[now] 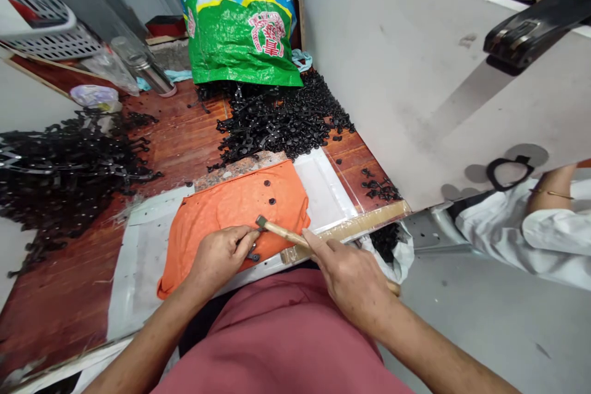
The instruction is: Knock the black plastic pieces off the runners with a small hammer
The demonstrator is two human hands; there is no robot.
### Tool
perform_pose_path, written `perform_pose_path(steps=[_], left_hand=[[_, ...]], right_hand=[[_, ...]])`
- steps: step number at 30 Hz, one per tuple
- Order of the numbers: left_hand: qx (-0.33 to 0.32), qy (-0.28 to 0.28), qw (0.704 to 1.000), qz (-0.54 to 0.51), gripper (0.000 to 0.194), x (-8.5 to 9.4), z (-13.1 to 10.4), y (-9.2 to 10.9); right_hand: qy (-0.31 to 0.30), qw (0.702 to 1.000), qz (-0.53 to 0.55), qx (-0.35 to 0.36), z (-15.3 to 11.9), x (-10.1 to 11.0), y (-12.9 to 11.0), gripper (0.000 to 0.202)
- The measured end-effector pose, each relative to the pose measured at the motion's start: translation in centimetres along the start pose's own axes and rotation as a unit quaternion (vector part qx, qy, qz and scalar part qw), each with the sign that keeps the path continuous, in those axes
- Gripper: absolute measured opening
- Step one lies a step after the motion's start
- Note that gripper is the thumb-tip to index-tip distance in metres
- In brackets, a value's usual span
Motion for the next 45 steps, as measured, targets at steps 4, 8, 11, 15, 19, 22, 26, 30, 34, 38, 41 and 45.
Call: perform_pose_path(steps=[4,8,11,15,19,22,26,30,34,38,41,45], left_hand=[[-0.016,0.002,0.999,-0.033,0.033,0.2,-0.1,0.6],[-0.084,0.017,0.992,-0.089,0.026,0.9,-0.8,3.1],[-0.116,0.036,0.986,-0.111,0.019,1.8,-1.5,4.3],[-0.103,0.179,0.965,-0.16,0.025,5.8,-2.7,2.6],[-0.009,0.246,0.94,-0.235,0.027,7.5,-3.6,-1.4],[-0.036,0.184,0.96,-0.209,0.024,6.4,-3.0,0.2],[-0.046,0.152,0.965,-0.21,0.027,5.0,-1.6,2.7],[-0.019,0.1,0.955,-0.277,0.037,3.6,0.6,2.1],[-0.033,0.064,0.968,-0.24,0.04,4.2,2.5,0.7],[-0.056,0.021,0.983,-0.172,0.042,3.8,3.9,1.1],[-0.073,0.015,0.988,-0.138,0.041,3.2,4.5,1.9],[-0.076,0.01,0.99,-0.117,0.04,2.5,4.7,2.1]], right_hand=[[-0.026,0.994,0.098,-0.029,1.1,-0.8,0.4,0.049],[-0.01,0.95,0.309,-0.039,4.1,-0.5,-1.0,0.033],[-0.064,0.879,0.468,-0.061,6.0,-2.8,-2.5,0.018],[-0.061,0.807,0.574,-0.124,6.5,-5.0,-2.4,0.016],[0.001,0.792,0.588,-0.165,6.0,-5.0,-1.1,0.023],[0.023,0.796,0.58,-0.171,5.7,-5.3,-1.0,0.023],[0.028,0.824,0.544,-0.157,5.7,-6.0,-2.3,0.017],[0.014,0.843,0.521,-0.132,5.6,-5.5,-2.6,0.013],[0.046,0.878,0.455,-0.14,3.8,-3.1,1.4,0.027],[0.033,0.947,0.273,-0.168,1.3,-2.2,5.4,0.042],[0.014,0.969,0.195,-0.153,0.3,-2.5,5.8,0.048],[-0.004,0.978,0.143,-0.149,0.2,-3.0,5.2,0.049]])
Point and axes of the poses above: each hand's wrist, its own z-axis towards the middle knuckle, its own x-axis out of the back of the hand, y = z × x, the point moved 10 cm from there along z, towards the middle knuckle
